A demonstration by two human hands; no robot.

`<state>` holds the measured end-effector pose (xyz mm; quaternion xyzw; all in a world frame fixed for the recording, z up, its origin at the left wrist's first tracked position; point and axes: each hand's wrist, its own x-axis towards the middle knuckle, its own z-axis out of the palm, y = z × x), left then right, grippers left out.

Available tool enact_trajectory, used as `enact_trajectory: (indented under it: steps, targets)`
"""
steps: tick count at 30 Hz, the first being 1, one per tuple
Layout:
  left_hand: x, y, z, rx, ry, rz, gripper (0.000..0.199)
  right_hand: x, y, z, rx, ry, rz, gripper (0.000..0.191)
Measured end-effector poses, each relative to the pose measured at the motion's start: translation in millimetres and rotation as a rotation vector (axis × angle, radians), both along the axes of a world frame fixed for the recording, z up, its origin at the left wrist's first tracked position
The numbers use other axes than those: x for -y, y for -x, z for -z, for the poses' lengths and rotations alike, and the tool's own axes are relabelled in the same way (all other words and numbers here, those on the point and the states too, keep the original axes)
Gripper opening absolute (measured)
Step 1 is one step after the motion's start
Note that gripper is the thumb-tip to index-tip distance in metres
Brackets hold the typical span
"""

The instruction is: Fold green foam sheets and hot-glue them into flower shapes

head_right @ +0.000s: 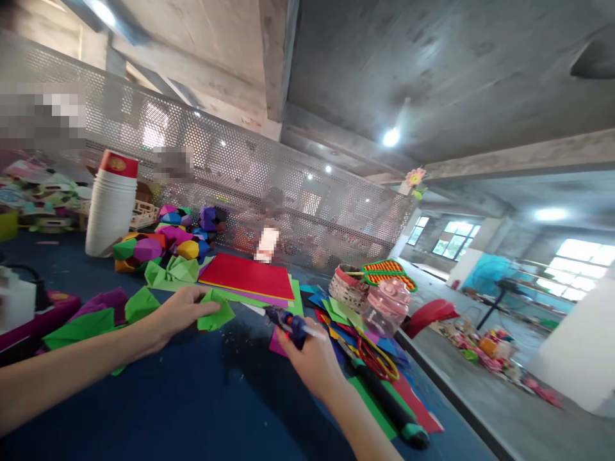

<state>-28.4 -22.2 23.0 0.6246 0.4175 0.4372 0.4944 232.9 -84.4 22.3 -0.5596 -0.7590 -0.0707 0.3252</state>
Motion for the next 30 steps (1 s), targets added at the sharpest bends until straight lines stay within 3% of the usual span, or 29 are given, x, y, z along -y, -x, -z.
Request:
enact_trajectory:
  steps: [3, 6, 13, 18, 20, 22, 25, 28, 30]
  targets:
    - [1, -1, 0.8, 0.012, 0.041, 0.018, 0.019, 1, -23, 2.2, -0.166, 0.154, 0.054, 0.04]
    - [2, -2, 1.4, 0.014, 0.066, 0.02, 0.02, 3, -35, 7.9, -0.219, 0.208, 0.063, 0.042]
    - [4, -4, 0.4, -0.031, 0.059, 0.026, 0.019, 18, -48, 14.3, -0.027, 0.166, 0.137, 0.04]
    - [3, -3, 3.2, -0.024, 0.07, 0.074, 0.02, 68, -46, 0.3, 0.18, 0.043, 0.291, 0.027]
    - [3, -4, 3.9, -0.016, 0.075, 0.108, 0.02, 88, -27, -10.5, 0.179, 0.168, 0.225, 0.03]
    - [3, -5, 3.8, -0.007, 0.074, 0.138, 0.021, 94, 1, -22.9, 0.12, 0.266, 0.033, 0.027]
    - [5, -5, 2.3, 0.01, 0.065, 0.182, 0.021, 71, 43, -37.0, -0.015, 0.287, -0.141, 0.019]
    - [7, -3, -1.0, 0.02, 0.054, 0.247, 0.021, 19, 68, -39.5, -0.161, 0.289, -0.195, 0.019]
    - [9, 1, -3.8, 0.022, 0.057, 0.28, 0.02, -13, 74, -35.3, -0.328, 0.402, -0.259, 0.018]
